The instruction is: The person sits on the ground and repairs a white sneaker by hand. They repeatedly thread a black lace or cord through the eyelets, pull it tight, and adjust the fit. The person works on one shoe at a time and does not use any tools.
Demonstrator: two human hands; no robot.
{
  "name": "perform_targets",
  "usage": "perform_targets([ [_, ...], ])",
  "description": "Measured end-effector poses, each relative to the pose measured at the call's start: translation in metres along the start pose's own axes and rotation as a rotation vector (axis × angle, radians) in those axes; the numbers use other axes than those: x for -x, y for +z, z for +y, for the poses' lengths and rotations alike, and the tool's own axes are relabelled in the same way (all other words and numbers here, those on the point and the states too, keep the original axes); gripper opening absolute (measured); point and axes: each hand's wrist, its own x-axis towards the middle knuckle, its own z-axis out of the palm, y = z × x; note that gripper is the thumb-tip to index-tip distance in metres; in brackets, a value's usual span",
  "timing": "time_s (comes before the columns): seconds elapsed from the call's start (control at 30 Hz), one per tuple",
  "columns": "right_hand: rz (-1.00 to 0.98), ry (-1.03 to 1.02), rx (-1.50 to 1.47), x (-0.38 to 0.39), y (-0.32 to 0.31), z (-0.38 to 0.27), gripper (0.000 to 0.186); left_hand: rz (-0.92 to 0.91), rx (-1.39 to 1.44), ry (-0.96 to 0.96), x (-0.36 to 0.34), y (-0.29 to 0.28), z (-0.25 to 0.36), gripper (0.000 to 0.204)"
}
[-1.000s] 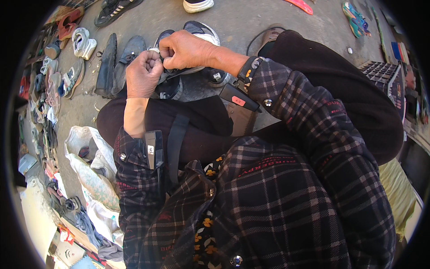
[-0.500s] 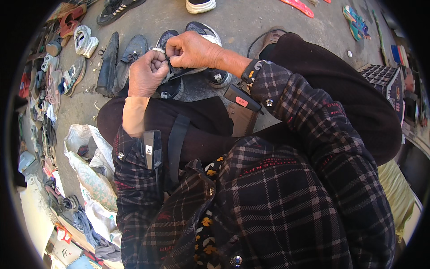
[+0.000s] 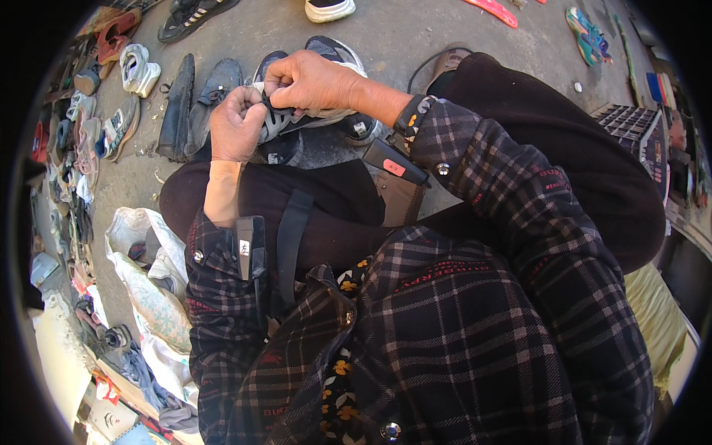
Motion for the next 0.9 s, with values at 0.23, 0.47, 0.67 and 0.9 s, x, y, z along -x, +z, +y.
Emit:
perform_targets([
  [0.23, -0.043, 0.032, 0.04, -0.001, -0.007, -0.004, 0.018, -0.03, 0.114, -0.032, -0.002, 0.001, -0.002, 0.01],
  [0.47, -0.039, -0.007, 0.211, -0.004, -0.008, -0.007, 0.016, -0.012, 0.03, -0.002, -0.001, 0.002, 0.002, 0.011],
  [0.67, 0.079, 0.025, -0.078, 0.003, 0.001, 0.0, 0.013, 0.029, 0.025, -0.008, 0.001, 0.0, 0.002, 0.011],
  [0.9, 0.097, -0.019, -0.086, 0.004, 0.002, 0.005, 0.011, 0.033, 0.111, -0.05, 0.002, 0.001, 0.001, 0.011],
])
